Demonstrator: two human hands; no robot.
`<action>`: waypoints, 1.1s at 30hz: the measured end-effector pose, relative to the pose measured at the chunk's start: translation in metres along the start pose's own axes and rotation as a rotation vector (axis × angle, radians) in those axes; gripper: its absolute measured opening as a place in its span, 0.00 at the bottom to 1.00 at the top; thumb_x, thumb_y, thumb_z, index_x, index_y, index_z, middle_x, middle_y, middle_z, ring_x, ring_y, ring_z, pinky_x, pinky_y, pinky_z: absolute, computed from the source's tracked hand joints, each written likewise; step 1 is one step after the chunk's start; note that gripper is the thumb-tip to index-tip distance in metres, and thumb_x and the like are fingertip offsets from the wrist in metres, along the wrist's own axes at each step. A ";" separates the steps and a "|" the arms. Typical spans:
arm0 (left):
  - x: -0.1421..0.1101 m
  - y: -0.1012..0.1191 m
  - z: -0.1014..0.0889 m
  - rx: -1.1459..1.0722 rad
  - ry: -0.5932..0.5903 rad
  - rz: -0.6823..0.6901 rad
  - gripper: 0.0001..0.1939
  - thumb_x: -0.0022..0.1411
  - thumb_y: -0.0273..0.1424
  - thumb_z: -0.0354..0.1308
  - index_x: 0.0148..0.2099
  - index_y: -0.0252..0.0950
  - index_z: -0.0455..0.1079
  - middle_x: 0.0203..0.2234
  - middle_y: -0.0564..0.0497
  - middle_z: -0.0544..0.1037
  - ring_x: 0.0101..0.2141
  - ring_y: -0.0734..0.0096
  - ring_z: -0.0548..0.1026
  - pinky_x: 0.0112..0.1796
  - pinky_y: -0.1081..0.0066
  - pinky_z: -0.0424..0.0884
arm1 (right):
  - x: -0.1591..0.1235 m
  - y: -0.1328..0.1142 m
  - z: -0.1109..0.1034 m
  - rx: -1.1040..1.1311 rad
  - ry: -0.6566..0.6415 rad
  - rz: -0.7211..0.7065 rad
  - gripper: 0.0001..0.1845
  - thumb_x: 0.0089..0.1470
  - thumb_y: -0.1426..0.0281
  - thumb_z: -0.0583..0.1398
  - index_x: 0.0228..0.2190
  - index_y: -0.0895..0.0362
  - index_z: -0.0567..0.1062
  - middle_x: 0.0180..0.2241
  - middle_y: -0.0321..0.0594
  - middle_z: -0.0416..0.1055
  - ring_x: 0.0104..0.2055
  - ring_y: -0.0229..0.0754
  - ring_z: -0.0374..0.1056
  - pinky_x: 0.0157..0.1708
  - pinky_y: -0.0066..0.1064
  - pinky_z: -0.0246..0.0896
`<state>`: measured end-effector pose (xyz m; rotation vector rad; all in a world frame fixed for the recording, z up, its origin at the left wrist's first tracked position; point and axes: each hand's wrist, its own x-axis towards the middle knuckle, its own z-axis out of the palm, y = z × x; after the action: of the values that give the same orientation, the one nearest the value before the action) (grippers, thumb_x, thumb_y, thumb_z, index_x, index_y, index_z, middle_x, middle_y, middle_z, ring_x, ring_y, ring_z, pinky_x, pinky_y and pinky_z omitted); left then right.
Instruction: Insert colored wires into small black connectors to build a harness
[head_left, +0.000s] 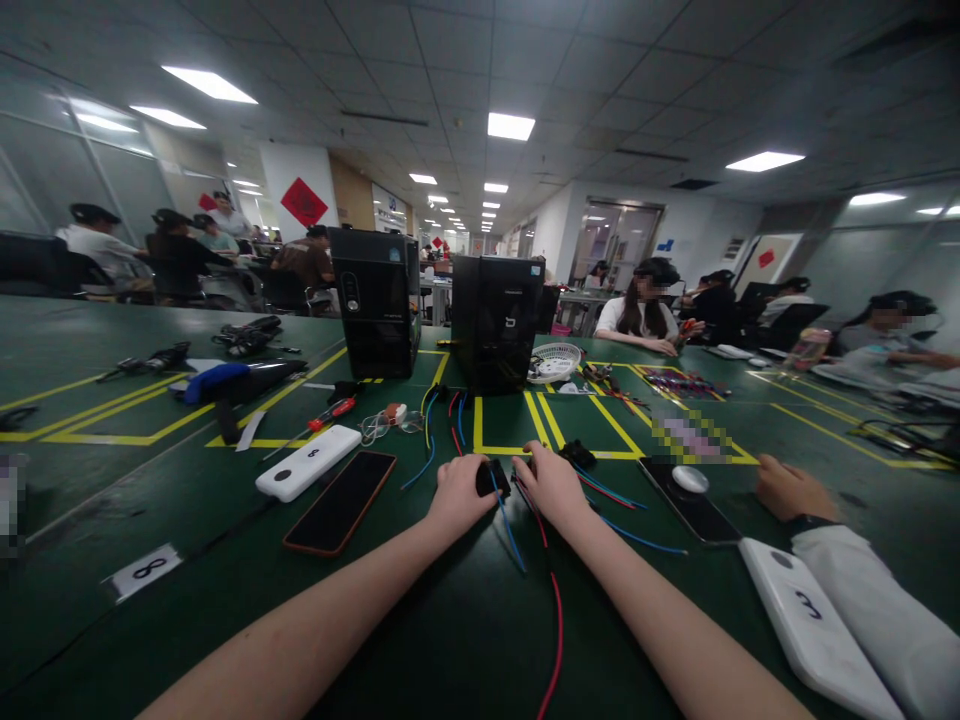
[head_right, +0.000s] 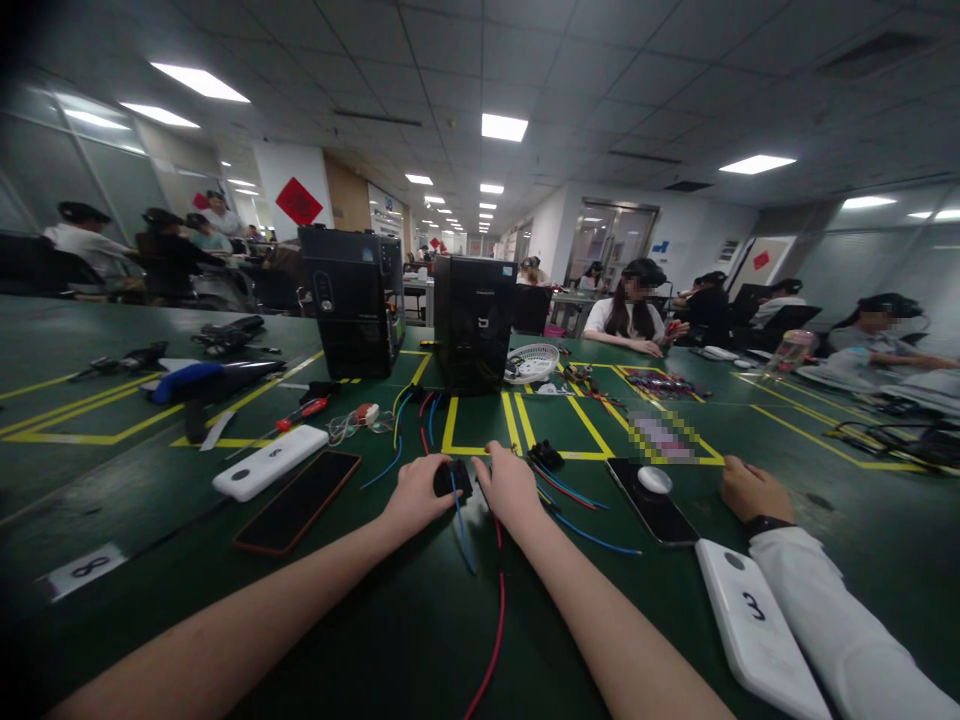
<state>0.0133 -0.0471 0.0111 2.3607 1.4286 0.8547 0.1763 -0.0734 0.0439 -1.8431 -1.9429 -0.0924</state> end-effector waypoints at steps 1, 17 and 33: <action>0.000 0.000 0.000 -0.013 0.004 0.024 0.20 0.50 0.35 0.59 0.45 0.39 0.63 0.41 0.50 0.72 0.44 0.61 0.67 0.46 0.63 0.56 | -0.002 -0.005 0.000 0.018 -0.008 -0.038 0.15 0.57 0.61 0.50 0.38 0.57 0.68 0.29 0.40 0.71 0.31 0.39 0.65 0.29 0.26 0.49; -0.005 0.016 -0.009 0.049 -0.026 0.076 0.13 0.51 0.30 0.55 0.42 0.39 0.64 0.39 0.49 0.71 0.44 0.61 0.67 0.51 0.61 0.51 | -0.014 -0.027 0.030 0.122 0.016 -0.033 0.07 0.54 0.71 0.50 0.27 0.57 0.65 0.26 0.36 0.65 0.27 0.35 0.58 0.27 0.27 0.46; -0.002 0.004 0.000 -0.009 -0.113 0.002 0.24 0.49 0.42 0.60 0.48 0.39 0.65 0.42 0.48 0.72 0.45 0.58 0.67 0.46 0.62 0.57 | 0.004 0.002 0.005 0.075 -0.103 0.093 0.12 0.57 0.64 0.51 0.31 0.58 0.69 0.27 0.40 0.70 0.29 0.37 0.65 0.28 0.26 0.49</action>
<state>0.0160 -0.0507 0.0123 2.3634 1.3750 0.7144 0.1766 -0.0681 0.0405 -1.9196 -1.8971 0.1055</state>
